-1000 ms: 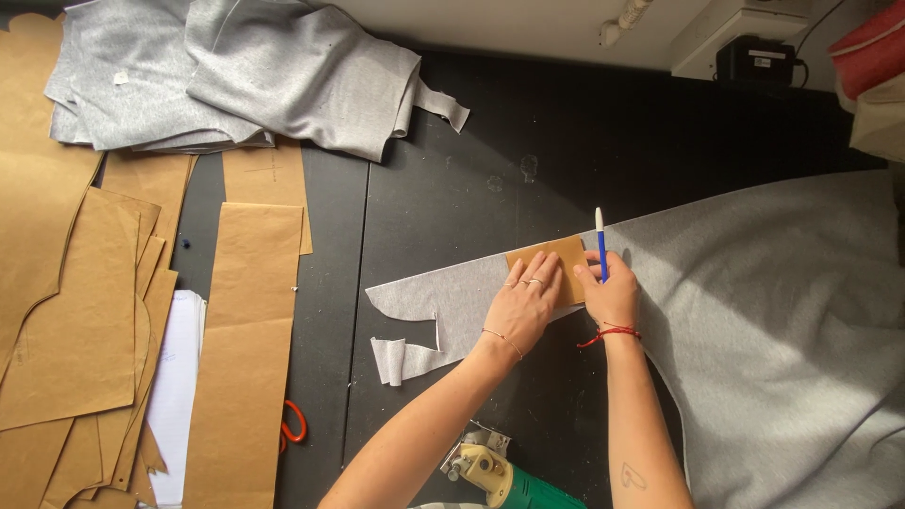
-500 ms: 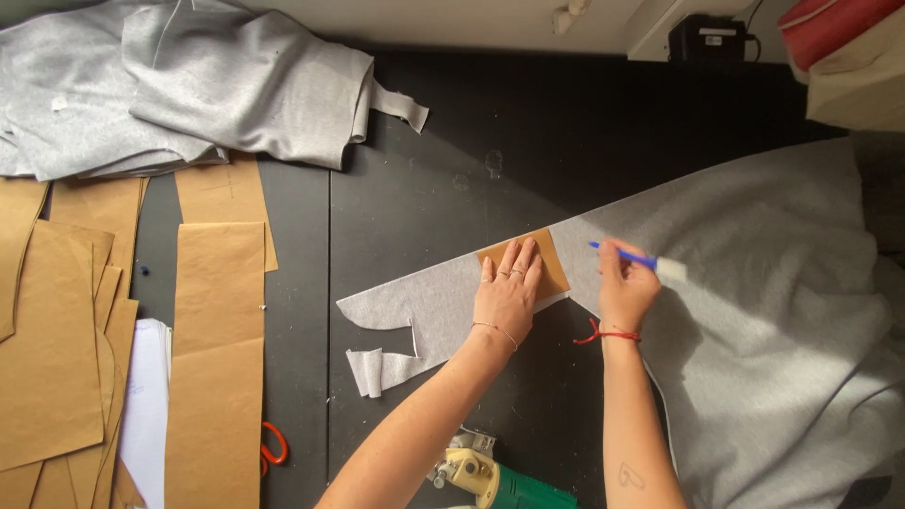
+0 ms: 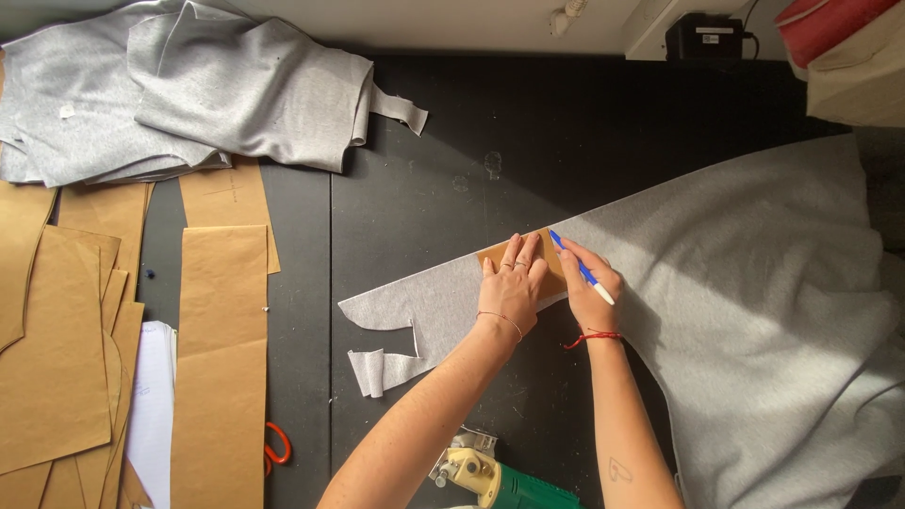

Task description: Tracing paper patterns onto fabric with a pen and cutting the shapes out using a rotary cutter.

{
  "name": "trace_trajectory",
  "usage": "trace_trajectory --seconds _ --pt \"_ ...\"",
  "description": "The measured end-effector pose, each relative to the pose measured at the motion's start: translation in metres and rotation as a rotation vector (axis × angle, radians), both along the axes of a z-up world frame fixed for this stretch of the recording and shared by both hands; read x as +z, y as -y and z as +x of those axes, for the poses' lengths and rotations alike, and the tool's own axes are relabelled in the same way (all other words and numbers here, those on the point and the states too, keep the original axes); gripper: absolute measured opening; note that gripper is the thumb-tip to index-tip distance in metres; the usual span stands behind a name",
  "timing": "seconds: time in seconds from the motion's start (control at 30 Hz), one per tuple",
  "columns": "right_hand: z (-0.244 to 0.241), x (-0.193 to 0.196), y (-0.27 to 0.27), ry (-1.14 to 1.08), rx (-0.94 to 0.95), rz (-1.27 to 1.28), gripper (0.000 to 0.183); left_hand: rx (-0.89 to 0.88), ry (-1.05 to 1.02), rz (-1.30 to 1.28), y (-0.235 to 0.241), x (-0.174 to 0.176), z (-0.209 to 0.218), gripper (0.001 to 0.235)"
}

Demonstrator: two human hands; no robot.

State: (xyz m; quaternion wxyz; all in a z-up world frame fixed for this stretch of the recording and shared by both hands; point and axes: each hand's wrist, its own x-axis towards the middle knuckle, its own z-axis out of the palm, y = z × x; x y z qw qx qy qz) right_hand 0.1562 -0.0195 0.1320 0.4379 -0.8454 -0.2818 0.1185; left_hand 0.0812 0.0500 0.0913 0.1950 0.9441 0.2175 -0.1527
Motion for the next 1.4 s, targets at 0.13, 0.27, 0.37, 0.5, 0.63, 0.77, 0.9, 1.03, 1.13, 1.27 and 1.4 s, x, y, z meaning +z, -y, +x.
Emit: trace_trajectory --seconds 0.13,0.27,0.37,0.5,0.63,0.77,0.9,1.03,1.13,1.27,1.4 --pt "-0.003 -0.009 0.016 0.067 0.012 0.088 0.013 0.012 0.011 0.024 0.000 0.004 -0.002 0.051" --pt "-0.014 -0.005 0.046 0.139 -0.036 0.048 0.011 0.002 0.022 0.019 -0.003 0.010 -0.003 0.052" --pt "-0.022 0.001 0.061 0.090 -0.084 0.035 0.012 0.010 0.034 0.009 -0.001 0.008 -0.008 0.049" --pt "-0.017 0.019 0.053 -0.175 -0.117 0.161 0.010 0.007 0.105 -0.041 -0.008 -0.020 -0.003 0.042" --pt "-0.014 -0.009 0.048 -0.200 0.009 0.066 0.008 -0.028 0.082 -0.054 -0.020 -0.008 -0.010 0.043" --pt "-0.025 -0.022 0.033 -0.192 0.131 -0.117 0.006 -0.072 0.044 -0.072 -0.027 -0.011 -0.008 0.039" --pt "-0.035 -0.026 0.028 -0.094 0.193 -0.198 0.012 -0.076 0.011 -0.115 -0.025 -0.017 -0.006 0.041" --pt "-0.029 -0.031 0.028 -0.043 0.203 -0.181 0.013 -0.084 -0.004 -0.123 -0.027 0.000 -0.008 0.043" --pt "-0.011 -0.029 0.038 -0.067 0.127 -0.180 0.007 -0.075 0.011 -0.099 -0.026 0.005 -0.011 0.040" --pt "0.015 -0.028 0.047 -0.070 0.001 -0.119 0.010 -0.064 0.034 -0.109 -0.024 -0.006 -0.009 0.041" --pt "0.015 -0.008 0.047 -0.131 -0.034 -0.161 0.010 -0.027 0.063 -0.136 -0.028 0.024 -0.014 0.040"
